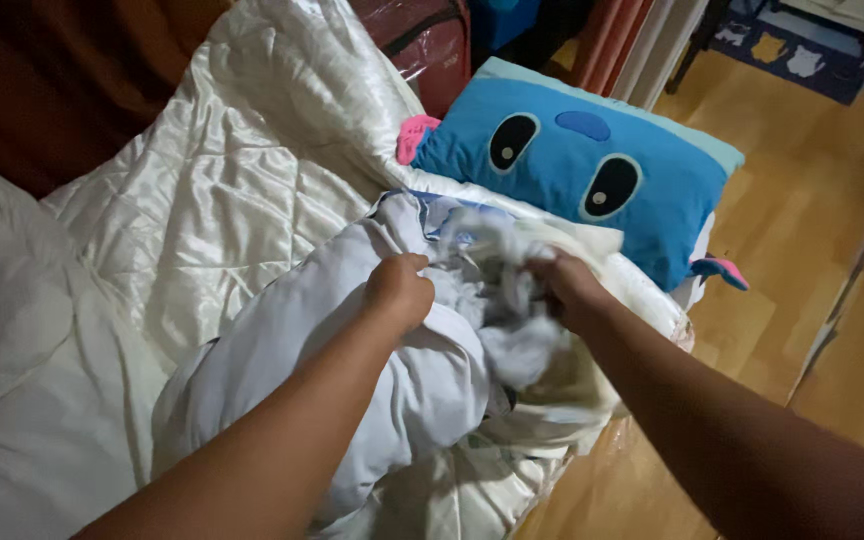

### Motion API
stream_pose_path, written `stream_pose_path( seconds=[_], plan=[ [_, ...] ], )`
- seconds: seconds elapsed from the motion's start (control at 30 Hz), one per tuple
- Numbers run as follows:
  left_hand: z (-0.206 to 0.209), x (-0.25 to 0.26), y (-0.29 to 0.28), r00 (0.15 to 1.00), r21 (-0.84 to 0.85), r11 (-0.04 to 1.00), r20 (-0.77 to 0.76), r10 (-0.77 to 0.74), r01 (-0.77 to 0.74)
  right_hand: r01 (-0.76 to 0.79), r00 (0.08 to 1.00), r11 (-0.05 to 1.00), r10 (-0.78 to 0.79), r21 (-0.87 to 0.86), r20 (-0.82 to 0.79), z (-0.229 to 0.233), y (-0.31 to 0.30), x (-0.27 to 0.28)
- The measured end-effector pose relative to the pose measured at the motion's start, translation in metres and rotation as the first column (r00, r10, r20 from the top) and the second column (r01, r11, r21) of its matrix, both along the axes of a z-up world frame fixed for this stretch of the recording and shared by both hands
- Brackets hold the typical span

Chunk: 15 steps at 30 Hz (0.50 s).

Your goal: The person inserts a pillow into a leaf-patterned pillowcase, then inserts a second pillow into a blue Stitch-themed pillowcase, and finally stuffs a third pillow into a plain white pillowcase. The person smooths and adjusts each pillow after insertion.

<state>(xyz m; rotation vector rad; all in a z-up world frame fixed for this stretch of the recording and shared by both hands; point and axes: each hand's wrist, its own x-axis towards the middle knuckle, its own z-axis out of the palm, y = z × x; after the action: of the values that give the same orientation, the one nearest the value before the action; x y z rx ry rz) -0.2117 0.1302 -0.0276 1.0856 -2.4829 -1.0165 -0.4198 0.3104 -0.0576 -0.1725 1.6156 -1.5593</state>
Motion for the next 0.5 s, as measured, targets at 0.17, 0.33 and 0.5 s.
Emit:
stream_pose_path(
  seconds=[0.17, 0.33, 0.5],
  plan=[
    [-0.002, 0.009, 0.005, 0.999, 0.024, 0.998, -0.004, 0.052, -0.052, -0.107, 0.524, 0.553, 0.738, 0.827, -0.425, -0.04, 0.03, -0.028],
    [0.0, 0.012, 0.01, 0.999, 0.027, 1.0, -0.032, 0.015, -0.015, 0.313, 0.871, 0.663, 0.084, 0.68, -0.484, -0.074, 0.077, -0.037],
    [0.013, 0.018, 0.019, 1.0, 0.105, 0.994, -0.008, -0.02, 0.021, 0.089, 0.424, 0.543, 0.738, 0.835, -0.525, -0.091, 0.071, -0.025]
  ],
)
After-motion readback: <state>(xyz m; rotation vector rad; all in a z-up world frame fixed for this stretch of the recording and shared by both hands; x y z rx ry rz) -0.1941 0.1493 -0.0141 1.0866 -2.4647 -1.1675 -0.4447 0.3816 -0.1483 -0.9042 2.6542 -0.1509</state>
